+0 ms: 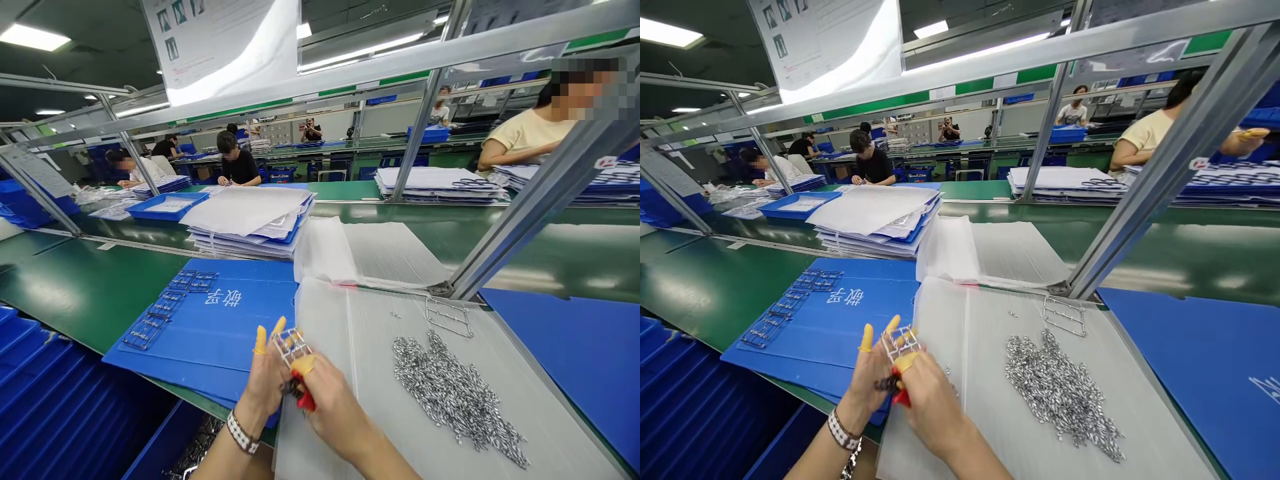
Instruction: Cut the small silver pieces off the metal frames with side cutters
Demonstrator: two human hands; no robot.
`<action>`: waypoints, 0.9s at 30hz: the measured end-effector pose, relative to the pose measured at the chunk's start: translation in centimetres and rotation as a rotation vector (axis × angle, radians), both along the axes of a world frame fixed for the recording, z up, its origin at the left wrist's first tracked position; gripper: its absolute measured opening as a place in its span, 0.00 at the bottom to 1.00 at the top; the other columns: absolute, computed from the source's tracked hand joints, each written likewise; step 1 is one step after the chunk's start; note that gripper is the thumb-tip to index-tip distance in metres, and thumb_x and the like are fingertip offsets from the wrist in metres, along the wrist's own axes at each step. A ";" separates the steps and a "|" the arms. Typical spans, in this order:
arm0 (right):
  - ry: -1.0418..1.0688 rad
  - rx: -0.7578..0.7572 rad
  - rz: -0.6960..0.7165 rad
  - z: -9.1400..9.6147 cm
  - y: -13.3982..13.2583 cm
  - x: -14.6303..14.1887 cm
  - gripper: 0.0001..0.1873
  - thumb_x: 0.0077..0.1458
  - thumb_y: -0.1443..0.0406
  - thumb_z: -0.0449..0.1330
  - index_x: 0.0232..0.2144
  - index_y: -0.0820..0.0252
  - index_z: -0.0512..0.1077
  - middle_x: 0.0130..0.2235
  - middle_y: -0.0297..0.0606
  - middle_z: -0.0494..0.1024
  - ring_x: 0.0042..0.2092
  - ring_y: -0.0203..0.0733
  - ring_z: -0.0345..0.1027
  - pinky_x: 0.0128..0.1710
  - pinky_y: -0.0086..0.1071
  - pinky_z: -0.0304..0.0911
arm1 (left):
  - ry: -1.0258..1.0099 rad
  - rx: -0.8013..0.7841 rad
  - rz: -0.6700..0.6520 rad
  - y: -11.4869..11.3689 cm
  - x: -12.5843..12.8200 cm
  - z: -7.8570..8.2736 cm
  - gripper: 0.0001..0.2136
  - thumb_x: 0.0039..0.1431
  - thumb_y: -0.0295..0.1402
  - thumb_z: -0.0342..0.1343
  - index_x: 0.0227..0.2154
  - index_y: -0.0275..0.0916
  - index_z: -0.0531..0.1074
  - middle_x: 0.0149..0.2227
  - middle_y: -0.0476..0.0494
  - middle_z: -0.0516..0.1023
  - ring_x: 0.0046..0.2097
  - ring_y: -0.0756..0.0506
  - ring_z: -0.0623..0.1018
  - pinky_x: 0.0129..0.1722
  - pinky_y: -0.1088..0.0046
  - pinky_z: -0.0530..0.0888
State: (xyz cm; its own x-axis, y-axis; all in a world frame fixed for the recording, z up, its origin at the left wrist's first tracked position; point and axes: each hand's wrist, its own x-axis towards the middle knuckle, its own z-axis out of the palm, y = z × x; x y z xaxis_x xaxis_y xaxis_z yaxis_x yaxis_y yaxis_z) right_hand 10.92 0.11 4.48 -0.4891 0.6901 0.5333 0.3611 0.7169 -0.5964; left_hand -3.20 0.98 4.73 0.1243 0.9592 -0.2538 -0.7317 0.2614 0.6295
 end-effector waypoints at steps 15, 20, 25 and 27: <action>-0.567 -0.209 -0.321 2.1 0.7 0.0 0.13 0.52 0.62 0.57 0.40 0.60 0.70 0.37 0.44 0.74 0.39 0.50 0.67 0.39 0.43 0.61 | 0.054 0.015 0.042 0.0 0.8 -1.5 0.32 0.58 0.56 0.38 0.50 0.34 0.70 0.46 0.36 0.76 0.44 0.42 0.74 0.47 0.65 0.68; -0.633 -0.259 -0.310 2.4 0.8 -0.2 0.13 0.53 0.61 0.56 0.41 0.59 0.71 0.39 0.43 0.75 0.40 0.50 0.67 0.39 0.41 0.60 | 0.112 0.039 0.039 -0.1 1.2 -2.2 0.31 0.58 0.55 0.38 0.49 0.35 0.71 0.47 0.36 0.76 0.47 0.41 0.73 0.51 0.63 0.64; -0.640 -0.257 -0.317 2.6 0.8 -0.1 0.12 0.53 0.60 0.56 0.39 0.59 0.71 0.38 0.43 0.75 0.39 0.50 0.67 0.38 0.40 0.58 | 0.149 0.069 0.041 -0.1 1.3 -2.5 0.30 0.58 0.55 0.38 0.50 0.37 0.71 0.47 0.37 0.76 0.49 0.40 0.72 0.53 0.62 0.63; -0.651 -0.245 -0.327 2.9 0.8 -0.1 0.10 0.53 0.60 0.57 0.37 0.59 0.71 0.37 0.43 0.75 0.39 0.50 0.68 0.37 0.40 0.58 | 0.159 0.077 0.037 -0.1 1.3 -2.6 0.30 0.58 0.55 0.39 0.50 0.37 0.71 0.47 0.38 0.76 0.50 0.40 0.72 0.53 0.62 0.63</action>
State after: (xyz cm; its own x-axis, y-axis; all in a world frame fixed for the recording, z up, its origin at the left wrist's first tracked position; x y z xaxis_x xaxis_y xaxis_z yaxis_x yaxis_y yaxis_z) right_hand 10.85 0.93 7.40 -0.4031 0.9149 0.0211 0.8647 0.3883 -0.3187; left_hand -1.93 0.85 2.10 0.0531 0.9797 -0.1932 -0.6294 0.1830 0.7552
